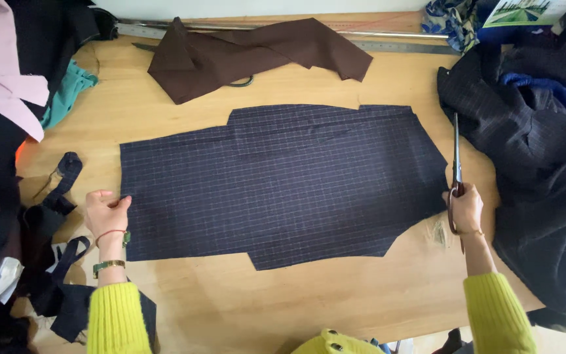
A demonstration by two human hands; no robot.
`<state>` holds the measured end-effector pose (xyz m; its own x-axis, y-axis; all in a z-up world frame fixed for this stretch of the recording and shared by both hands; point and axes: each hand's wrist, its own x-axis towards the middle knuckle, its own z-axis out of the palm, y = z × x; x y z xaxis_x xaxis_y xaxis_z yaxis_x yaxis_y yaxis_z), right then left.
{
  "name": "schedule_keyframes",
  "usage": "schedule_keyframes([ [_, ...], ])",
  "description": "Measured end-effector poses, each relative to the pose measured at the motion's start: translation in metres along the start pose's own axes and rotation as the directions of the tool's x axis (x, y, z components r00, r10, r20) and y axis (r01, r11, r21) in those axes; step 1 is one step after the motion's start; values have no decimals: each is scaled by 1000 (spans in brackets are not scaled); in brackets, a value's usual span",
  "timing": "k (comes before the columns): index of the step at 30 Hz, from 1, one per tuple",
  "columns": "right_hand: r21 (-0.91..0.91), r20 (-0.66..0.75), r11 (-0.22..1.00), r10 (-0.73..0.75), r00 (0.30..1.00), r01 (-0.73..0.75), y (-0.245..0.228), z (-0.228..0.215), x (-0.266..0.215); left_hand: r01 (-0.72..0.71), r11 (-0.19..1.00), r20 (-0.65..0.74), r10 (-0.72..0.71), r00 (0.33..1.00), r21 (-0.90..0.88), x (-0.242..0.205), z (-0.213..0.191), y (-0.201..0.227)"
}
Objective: The person smooths a large piece of dark patterned fabric on a wooden table, then uses shears to cut along the edges. The person removes a brown fabric piece from the top and continues cutting the dark fabric into a specific shape.
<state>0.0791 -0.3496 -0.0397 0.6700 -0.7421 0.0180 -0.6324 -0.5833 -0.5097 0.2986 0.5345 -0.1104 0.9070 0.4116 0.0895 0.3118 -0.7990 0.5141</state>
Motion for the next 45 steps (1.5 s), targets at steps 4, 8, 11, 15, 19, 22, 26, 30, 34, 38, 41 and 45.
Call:
schedule_keyframes([
  [4,43,63,996,73,995,-76,0,-11,-45,-46,997,-32,44,999,-70,26,-3,8],
  [8,144,152,971,168,974,-190,2,-17,-101,-56,998,-39,57,998,21,50,-19,28],
  [11,139,161,976,147,976,-170,15,-17,-140,-66,989,-42,72,996,135,75,-13,29],
  [15,143,218,937,285,933,-320,-35,-42,-190,-105,990,-21,107,994,97,88,-19,46],
  [19,183,248,923,291,924,-339,-47,-51,-208,-53,975,-1,54,999,217,81,-24,69],
  [22,182,221,925,293,930,-334,-43,-57,-211,-188,925,-87,228,970,331,60,-19,74],
  [26,341,219,875,281,934,-343,-56,-84,-221,-469,847,-126,509,851,251,-19,-26,126],
  [30,485,169,831,216,962,-272,20,-77,-228,-628,769,9,632,775,119,-129,-12,190],
  [34,505,191,809,233,954,-299,57,-89,-246,-800,600,129,792,597,18,-248,-18,270],
  [38,536,230,773,255,939,-340,69,-114,-267,-919,392,235,898,372,-44,-357,18,310],
  [41,547,238,761,259,936,-349,98,-120,-272,-911,361,278,912,301,-200,-421,37,343],
  [45,545,293,751,245,924,-372,122,-143,-268,-904,351,288,916,278,-245,-482,65,372],
])
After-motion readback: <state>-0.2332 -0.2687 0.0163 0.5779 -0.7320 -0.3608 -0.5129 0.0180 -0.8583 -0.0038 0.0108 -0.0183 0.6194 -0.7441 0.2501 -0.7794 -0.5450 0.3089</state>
